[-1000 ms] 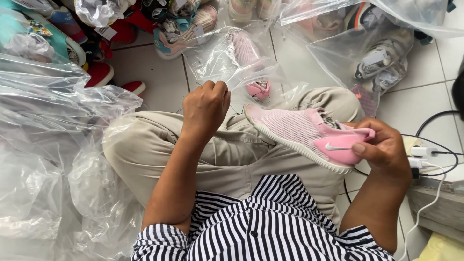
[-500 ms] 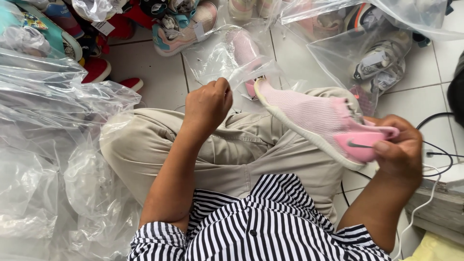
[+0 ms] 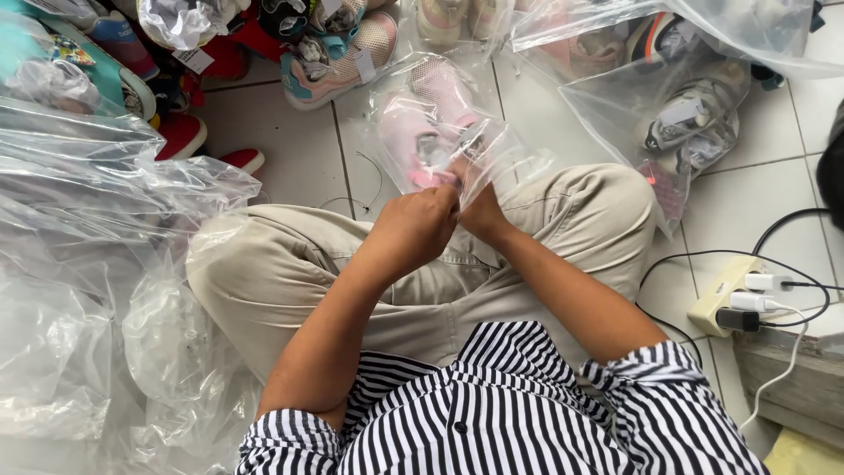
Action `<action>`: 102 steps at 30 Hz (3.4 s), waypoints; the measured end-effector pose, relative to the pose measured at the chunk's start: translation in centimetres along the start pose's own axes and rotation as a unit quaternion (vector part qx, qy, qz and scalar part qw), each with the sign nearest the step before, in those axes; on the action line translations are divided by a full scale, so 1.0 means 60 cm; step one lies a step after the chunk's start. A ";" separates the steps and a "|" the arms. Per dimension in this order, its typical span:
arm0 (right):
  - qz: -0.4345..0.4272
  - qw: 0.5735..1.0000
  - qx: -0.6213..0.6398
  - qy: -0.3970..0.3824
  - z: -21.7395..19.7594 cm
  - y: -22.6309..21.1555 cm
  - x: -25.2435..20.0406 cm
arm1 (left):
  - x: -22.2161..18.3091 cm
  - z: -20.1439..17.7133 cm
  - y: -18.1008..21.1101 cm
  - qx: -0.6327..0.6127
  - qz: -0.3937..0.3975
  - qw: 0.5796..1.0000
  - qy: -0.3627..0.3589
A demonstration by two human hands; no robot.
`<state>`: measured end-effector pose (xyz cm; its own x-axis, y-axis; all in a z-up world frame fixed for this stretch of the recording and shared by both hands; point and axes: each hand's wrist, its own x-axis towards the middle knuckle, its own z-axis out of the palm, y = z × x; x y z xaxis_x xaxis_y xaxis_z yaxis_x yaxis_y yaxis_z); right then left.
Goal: The person puts pink shoes into a plastic bag, seals the bag, and then repeats the process with a pair of light blue and white shoes.
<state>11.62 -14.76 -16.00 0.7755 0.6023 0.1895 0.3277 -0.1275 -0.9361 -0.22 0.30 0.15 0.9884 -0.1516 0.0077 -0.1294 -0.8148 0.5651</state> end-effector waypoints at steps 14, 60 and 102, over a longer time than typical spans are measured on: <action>-0.009 0.906 -0.373 0.200 0.116 0.192 0.071 | 0.004 0.010 -0.024 -0.021 -0.064 0.972 -0.223; -0.174 0.962 0.025 0.209 -0.353 -0.296 0.138 | 0.071 -0.225 -0.088 -0.120 0.146 0.880 0.435; 0.219 0.973 0.076 -0.011 -0.244 -0.060 0.048 | 0.211 0.108 -0.041 -0.093 -0.065 0.993 0.030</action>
<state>20.56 -24.14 -7.73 0.8101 0.5335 -0.2433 -0.1172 -0.2592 -0.9587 12.11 -3.23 -6.49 0.9995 -0.0140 -0.0288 0.0105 -0.7070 0.7071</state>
